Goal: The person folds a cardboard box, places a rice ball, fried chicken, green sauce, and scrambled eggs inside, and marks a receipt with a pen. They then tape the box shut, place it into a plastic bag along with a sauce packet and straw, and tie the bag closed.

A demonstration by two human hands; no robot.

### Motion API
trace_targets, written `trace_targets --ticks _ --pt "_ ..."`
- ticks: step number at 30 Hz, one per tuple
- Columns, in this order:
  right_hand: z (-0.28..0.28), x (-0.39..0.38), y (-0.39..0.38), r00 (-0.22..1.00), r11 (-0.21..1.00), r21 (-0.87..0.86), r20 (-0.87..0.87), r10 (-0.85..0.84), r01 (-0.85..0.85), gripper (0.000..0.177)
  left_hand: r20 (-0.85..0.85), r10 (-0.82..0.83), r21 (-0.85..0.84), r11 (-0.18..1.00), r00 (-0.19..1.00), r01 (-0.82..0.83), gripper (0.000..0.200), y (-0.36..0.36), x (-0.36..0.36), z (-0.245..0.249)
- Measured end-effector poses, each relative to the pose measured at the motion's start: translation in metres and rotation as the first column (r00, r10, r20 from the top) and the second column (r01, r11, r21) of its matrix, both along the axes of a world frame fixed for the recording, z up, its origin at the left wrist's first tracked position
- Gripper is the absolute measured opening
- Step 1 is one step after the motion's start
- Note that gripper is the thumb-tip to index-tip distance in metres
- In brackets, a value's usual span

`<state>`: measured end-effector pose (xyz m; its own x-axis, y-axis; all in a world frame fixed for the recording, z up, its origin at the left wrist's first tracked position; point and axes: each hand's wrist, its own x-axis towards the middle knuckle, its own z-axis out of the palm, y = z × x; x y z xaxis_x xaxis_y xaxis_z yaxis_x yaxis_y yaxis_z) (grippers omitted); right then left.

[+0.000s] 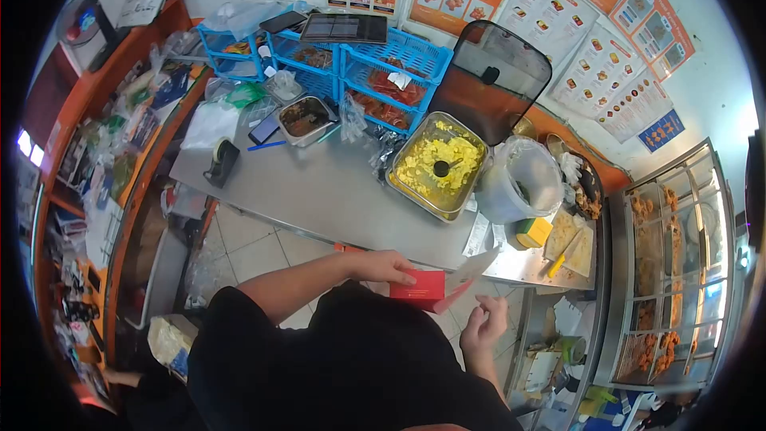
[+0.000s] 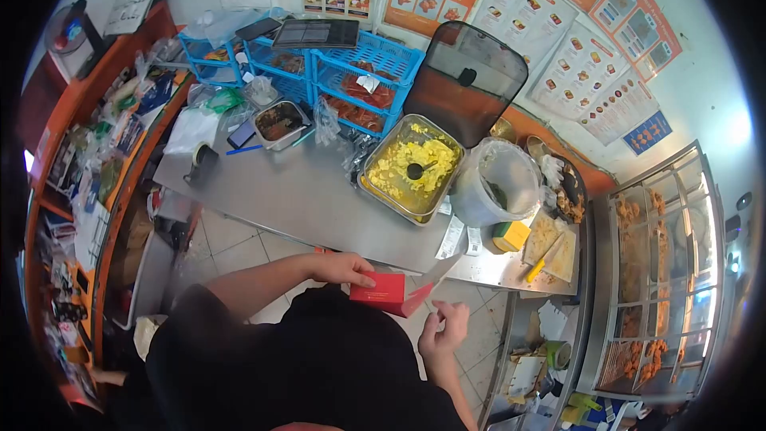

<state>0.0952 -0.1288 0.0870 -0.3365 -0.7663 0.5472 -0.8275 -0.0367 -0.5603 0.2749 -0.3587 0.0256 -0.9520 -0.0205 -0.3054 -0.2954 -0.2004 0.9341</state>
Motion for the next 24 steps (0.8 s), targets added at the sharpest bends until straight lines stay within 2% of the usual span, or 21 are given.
trace_targets --ticks 1,2,3,5,7,9,10,11,13,14,15,17,18,20,22,24 --pt "-0.007 0.005 -0.006 0.981 0.993 0.099 0.173 -0.083 0.067 0.027 0.001 -0.011 0.007 1.000 1.000 0.011 0.031 -0.006 0.001 0.002" --pt "-0.011 0.015 -0.019 0.951 0.994 0.113 0.308 -0.029 -0.007 0.035 -0.028 -0.050 -0.072 0.996 0.998 0.048 0.030 -0.009 0.000 0.002" --pt "-0.009 0.022 -0.030 0.950 0.993 0.119 0.310 -0.042 0.005 0.035 -0.056 -0.091 -0.152 0.985 0.994 0.082 0.029 -0.014 0.000 0.001" --pt "0.005 0.033 -0.047 0.957 0.901 0.394 0.282 0.067 -0.179 0.039 -0.056 -0.135 -0.161 0.979 0.989 0.124 0.029 -0.023 -0.001 0.002" --pt "-0.003 0.029 -0.059 0.955 0.898 0.414 0.294 0.025 -0.151 0.037 -0.068 -0.175 -0.183 0.970 0.982 0.160 0.028 -0.033 0.000 0.003" --pt "-0.004 0.027 -0.071 0.824 0.903 0.398 0.558 -0.099 -0.161 0.033 -0.106 -0.177 -0.117 0.979 0.978 0.164 0.029 -0.039 0.003 0.005" --pt "-0.001 0.031 -0.080 0.894 0.881 0.469 0.421 -0.152 -0.071 0.032 -0.116 -0.177 -0.119 0.979 0.977 0.163 0.029 -0.045 0.005 0.007" --pt "-0.001 0.037 -0.088 0.897 0.879 0.472 0.414 -0.153 -0.068 0.032 -0.095 -0.170 -0.184 0.971 0.981 0.150 0.030 -0.047 0.009 0.014" --pt "-0.004 0.048 -0.102 0.860 0.784 0.593 0.290 -0.420 0.183 0.034 -0.070 -0.160 -0.245 0.960 0.985 0.138 0.032 -0.049 0.015 0.015" --pt "-0.009 0.052 -0.109 0.814 0.760 0.588 0.278 -0.510 0.275 0.036 -0.049 -0.108 -0.293 0.952 0.993 0.089 0.032 -0.046 0.019 0.011" --pt "-0.013 0.054 -0.111 0.810 0.757 0.594 0.284 -0.513 0.271 0.036 -0.027 -0.056 -0.341 0.939 0.998 0.043 0.033 -0.044 0.025 0.008" --pt "-0.022 0.061 -0.111 0.844 0.807 0.572 0.354 -0.402 0.144 0.032 -0.011 -0.061 -0.319 0.946 0.998 0.054 0.032 -0.047 0.034 0.007" --pt "-0.014 0.066 -0.112 0.838 0.806 0.575 0.364 -0.407 0.142 0.032 -0.008 -0.064 -0.306 0.950 0.998 0.058 0.032 -0.049 0.039 0.010" --pt "0.014 0.074 -0.114 0.946 0.849 0.495 0.323 0.022 -0.188 0.029 -0.053 -0.069 -0.303 0.952 0.996 0.050 0.031 -0.053 0.047 0.016" --pt "0.013 0.073 -0.110 0.935 0.878 0.443 0.353 0.014 -0.180 0.029 -0.106 -0.072 -0.297 0.954 0.992 0.038 0.031 -0.056 0.052 0.022" --pt "0.004 0.071 -0.103 0.926 0.901 0.395 0.377 0.018 -0.179 0.029 -0.039 0.036 -0.362 0.931 0.999 -0.048 0.031 -0.059 0.055 0.026"
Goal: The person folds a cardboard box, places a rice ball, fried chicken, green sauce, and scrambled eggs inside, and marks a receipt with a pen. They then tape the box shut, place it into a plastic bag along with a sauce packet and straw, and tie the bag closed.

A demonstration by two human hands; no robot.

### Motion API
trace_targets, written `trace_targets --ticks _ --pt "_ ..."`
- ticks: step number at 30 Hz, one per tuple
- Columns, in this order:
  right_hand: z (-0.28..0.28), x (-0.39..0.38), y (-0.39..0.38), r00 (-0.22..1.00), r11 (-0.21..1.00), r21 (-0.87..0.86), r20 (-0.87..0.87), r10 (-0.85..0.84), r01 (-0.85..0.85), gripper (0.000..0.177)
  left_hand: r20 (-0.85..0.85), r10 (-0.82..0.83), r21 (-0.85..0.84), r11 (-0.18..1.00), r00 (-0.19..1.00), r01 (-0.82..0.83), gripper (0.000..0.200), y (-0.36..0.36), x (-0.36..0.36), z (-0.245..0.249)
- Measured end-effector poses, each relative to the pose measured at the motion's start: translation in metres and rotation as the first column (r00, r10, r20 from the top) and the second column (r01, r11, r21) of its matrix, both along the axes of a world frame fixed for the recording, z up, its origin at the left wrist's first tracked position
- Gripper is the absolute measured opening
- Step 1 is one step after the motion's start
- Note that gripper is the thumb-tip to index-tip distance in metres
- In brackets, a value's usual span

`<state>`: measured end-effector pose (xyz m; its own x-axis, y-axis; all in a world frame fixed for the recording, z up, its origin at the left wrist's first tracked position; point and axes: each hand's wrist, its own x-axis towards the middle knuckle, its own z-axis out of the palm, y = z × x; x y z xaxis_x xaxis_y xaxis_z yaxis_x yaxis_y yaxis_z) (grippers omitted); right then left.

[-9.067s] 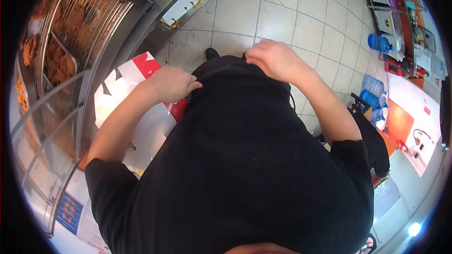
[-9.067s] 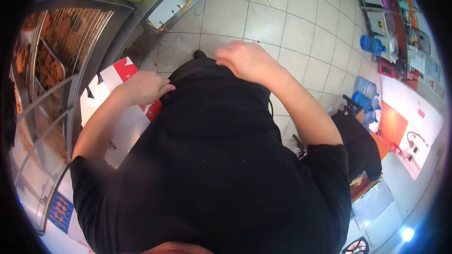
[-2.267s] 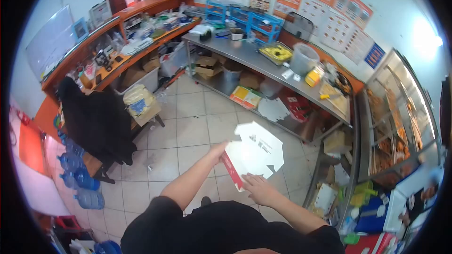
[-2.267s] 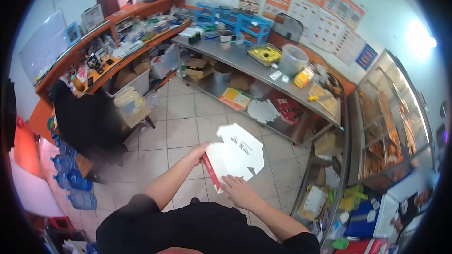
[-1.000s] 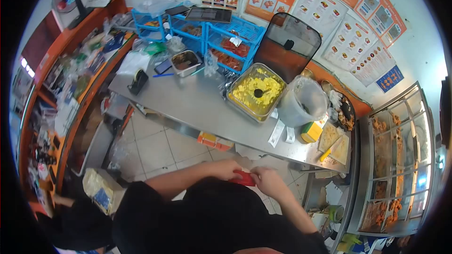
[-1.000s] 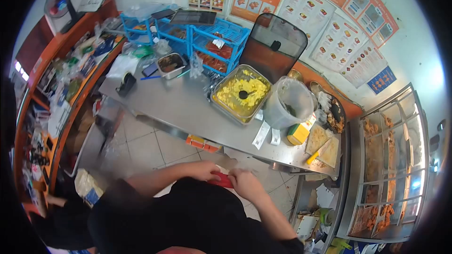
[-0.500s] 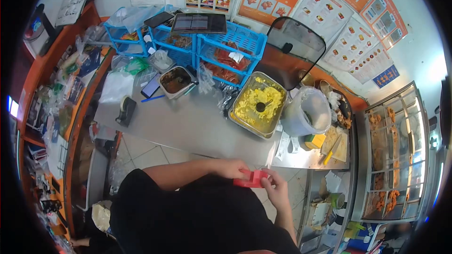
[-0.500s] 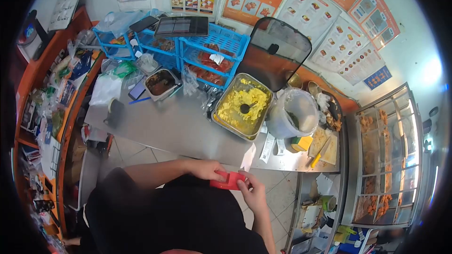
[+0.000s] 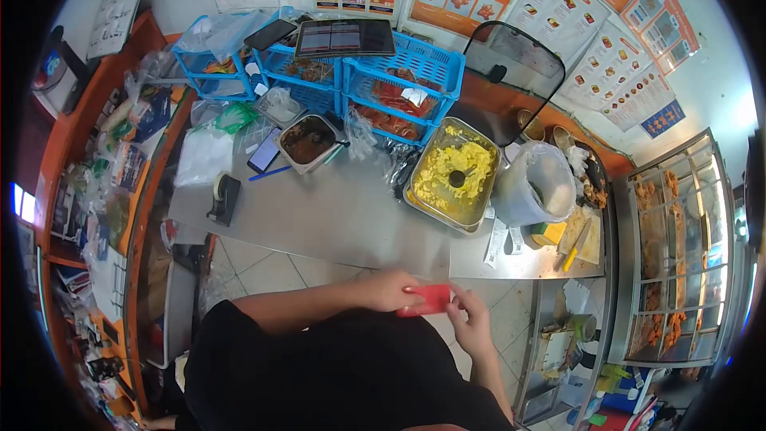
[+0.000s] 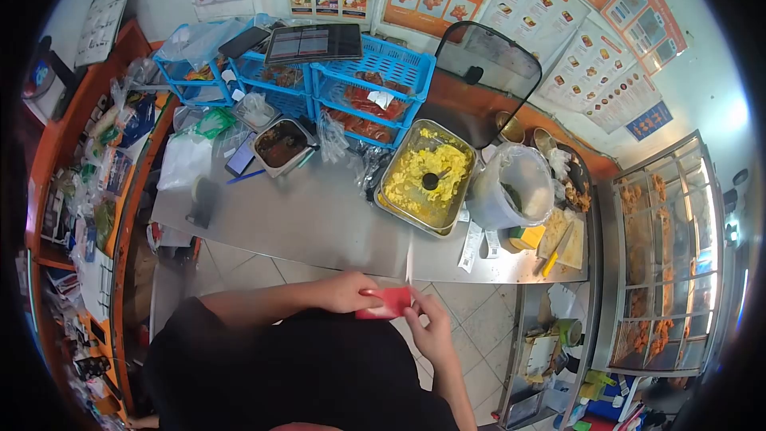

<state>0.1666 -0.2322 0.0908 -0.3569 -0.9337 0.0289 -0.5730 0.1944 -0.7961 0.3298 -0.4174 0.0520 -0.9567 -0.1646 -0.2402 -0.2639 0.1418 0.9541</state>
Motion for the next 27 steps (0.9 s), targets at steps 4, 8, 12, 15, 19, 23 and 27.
trace_targets --ticks 4,8,12,15,19,23,27 --pt "-0.041 -0.005 0.021 0.889 0.955 -0.021 0.372 -0.268 0.297 0.035 -0.049 0.198 -0.475 0.857 0.979 -0.198 0.028 -0.011 0.009 0.010" --pt "-0.081 -0.010 0.053 0.931 0.905 0.358 0.190 -0.311 0.229 0.035 0.049 0.284 -0.494 0.840 0.958 -0.224 0.046 -0.020 0.003 -0.051" --pt "-0.143 -0.015 0.114 0.991 0.765 0.630 -0.112 -0.075 0.130 0.043 0.170 0.123 -0.800 0.596 0.978 0.064 0.077 -0.034 -0.008 -0.142" --pt "-0.198 -0.013 0.175 0.982 0.706 0.693 -0.016 -0.190 0.148 0.041 0.209 0.268 -0.913 0.397 0.941 0.089 0.055 -0.033 -0.002 -0.209" --pt "-0.265 -0.002 0.240 0.890 0.622 0.744 0.079 -0.448 0.246 0.036 0.368 0.269 -0.818 0.549 0.890 0.172 0.074 -0.046 -0.014 -0.194" --pt "-0.321 0.015 0.292 0.825 0.543 0.799 0.113 -0.554 0.256 0.035 0.366 0.211 -0.791 0.583 0.906 0.183 0.071 -0.062 -0.009 -0.195" --pt "-0.374 0.022 0.354 0.784 0.519 0.821 0.154 -0.601 0.236 0.033 0.337 0.173 -0.889 0.382 0.926 0.252 0.071 -0.064 -0.006 -0.176"
